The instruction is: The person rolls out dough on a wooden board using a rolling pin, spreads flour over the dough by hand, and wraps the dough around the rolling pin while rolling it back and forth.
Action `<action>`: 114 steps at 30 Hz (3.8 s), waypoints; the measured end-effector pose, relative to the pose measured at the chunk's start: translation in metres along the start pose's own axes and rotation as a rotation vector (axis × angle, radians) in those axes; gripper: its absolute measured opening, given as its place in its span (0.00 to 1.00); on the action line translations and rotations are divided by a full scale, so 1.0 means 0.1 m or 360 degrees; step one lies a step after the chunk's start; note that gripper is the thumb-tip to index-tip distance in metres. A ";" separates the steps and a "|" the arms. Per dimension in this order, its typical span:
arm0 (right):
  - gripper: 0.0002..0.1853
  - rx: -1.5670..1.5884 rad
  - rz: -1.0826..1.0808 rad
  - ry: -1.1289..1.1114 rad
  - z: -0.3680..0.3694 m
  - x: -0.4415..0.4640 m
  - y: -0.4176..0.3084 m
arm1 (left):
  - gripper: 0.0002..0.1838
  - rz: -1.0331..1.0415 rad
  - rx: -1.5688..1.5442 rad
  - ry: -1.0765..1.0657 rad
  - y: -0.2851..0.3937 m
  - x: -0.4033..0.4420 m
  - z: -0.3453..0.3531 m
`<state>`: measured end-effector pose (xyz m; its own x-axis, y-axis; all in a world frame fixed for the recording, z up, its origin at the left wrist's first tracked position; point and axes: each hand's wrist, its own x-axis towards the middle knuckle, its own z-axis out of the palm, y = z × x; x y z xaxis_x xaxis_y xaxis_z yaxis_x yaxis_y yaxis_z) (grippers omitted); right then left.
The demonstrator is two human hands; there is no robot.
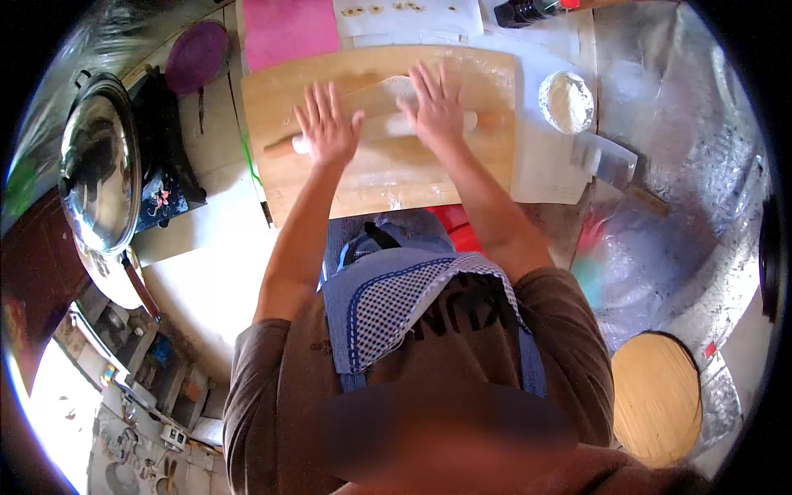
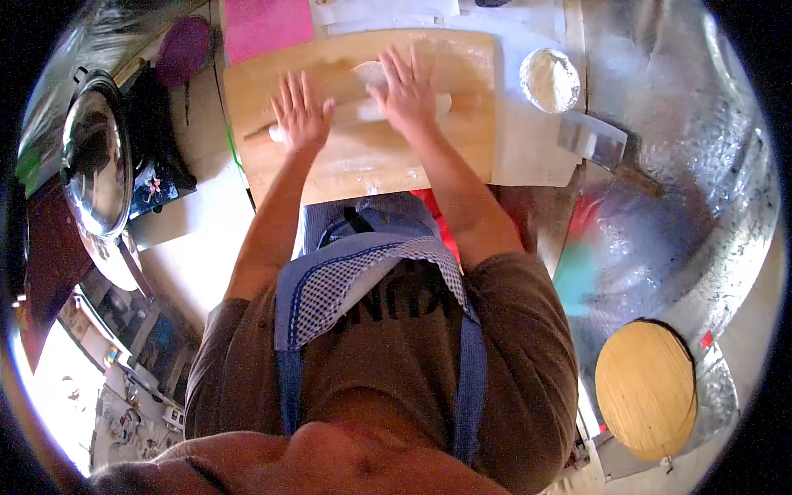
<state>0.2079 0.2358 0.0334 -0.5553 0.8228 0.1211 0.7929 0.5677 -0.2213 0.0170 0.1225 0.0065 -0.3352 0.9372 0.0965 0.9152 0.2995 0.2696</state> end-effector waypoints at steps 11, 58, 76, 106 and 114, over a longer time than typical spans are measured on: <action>0.37 0.0067 0.0040 0.0026 0.17 0.33 0.52 | 0.40 0.0037 -0.0165 0.0091 -0.42 0.45 -0.15; 0.29 -0.0130 -0.0173 -0.0183 0.07 -0.78 -0.32 | 0.42 0.0556 0.0215 -0.0348 0.50 -0.37 0.02; 0.34 0.0042 0.0036 0.0302 0.13 0.78 0.30 | 0.41 0.0263 0.0072 0.0435 0.17 1.25 0.13; 0.40 0.0045 -0.0293 -0.0181 -0.18 -0.74 0.38 | 0.44 0.0519 0.0049 -0.0322 -0.06 -0.48 -0.14; 0.41 -0.0024 -0.0119 -0.0058 -0.17 -0.54 0.40 | 0.41 0.0283 0.0102 -0.0232 -0.09 -0.36 -0.25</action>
<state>0.2744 0.2144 0.0339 -0.6214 0.7769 0.1011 0.7526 0.6278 -0.1985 0.0156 0.0817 0.0248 -0.1361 0.9907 -0.0036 0.9707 0.1341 0.1992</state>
